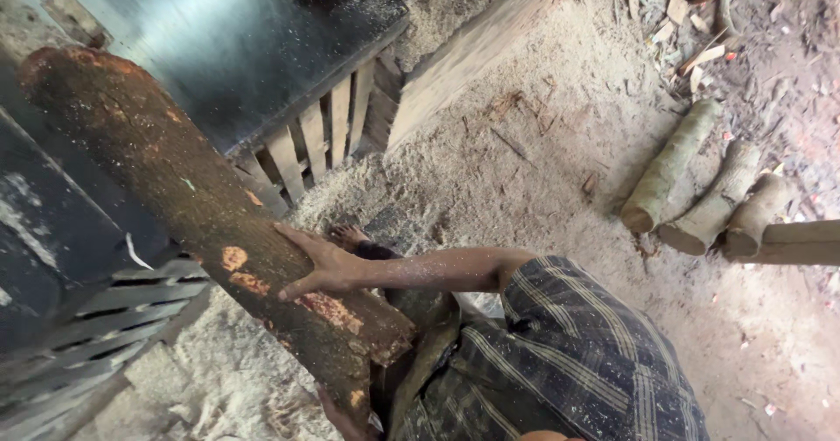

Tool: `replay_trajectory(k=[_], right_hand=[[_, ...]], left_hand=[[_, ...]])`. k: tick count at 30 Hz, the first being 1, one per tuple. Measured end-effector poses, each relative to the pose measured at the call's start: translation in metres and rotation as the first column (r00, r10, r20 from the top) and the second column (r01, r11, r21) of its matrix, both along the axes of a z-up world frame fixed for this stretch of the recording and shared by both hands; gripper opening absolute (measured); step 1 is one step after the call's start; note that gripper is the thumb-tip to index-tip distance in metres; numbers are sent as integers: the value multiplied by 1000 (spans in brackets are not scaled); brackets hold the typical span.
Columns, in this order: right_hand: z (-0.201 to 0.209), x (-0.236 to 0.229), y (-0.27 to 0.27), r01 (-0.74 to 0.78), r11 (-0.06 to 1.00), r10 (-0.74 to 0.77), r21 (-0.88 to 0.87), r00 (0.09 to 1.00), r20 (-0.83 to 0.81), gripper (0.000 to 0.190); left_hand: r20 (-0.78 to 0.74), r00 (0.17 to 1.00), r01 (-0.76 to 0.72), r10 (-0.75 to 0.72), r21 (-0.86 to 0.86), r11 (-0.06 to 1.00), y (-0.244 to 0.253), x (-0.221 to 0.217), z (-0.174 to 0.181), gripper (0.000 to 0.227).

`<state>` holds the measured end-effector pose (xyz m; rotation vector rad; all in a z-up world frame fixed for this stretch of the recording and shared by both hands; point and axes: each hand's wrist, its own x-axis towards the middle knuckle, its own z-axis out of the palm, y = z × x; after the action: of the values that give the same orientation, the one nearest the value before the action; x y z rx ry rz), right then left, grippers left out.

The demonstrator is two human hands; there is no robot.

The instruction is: The person saws logs into smaller planks and pieces of wood. The person positions a log on a saw machine, guides it through the blade, and sets the cut pieces aside.

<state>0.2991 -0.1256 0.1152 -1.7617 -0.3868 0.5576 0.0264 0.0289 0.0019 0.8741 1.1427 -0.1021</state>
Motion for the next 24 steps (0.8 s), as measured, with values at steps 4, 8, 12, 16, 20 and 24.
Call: replay_trajectory(k=[4,8,12,16,20,24], right_hand=[[13,35,18,35,999,-35,-36,999,-1,128],[32,70,27,61,998,-60,6,995,-81,129],[41,102,38,13,995,-32,-102,982,-185,130],[43,139,48,15,996,-30,-84,983,-181,130],[34,169,60,39,996,-49,-83,990,-131,130],[28,192,69,30,975,-29,-222,1000,5,125]], left_hand=[[116,993,34,-25,-71,997,11,44,41,69],[169,985,43,-21,-132,990,15,86,60,69],[-113,984,146,-136,86,986,38,111,23,70],[-188,975,143,-119,120,983,55,134,-7,71],[-20,993,115,-114,68,991,68,165,-14,72],[-7,985,172,-173,147,974,79,192,-6,74]])
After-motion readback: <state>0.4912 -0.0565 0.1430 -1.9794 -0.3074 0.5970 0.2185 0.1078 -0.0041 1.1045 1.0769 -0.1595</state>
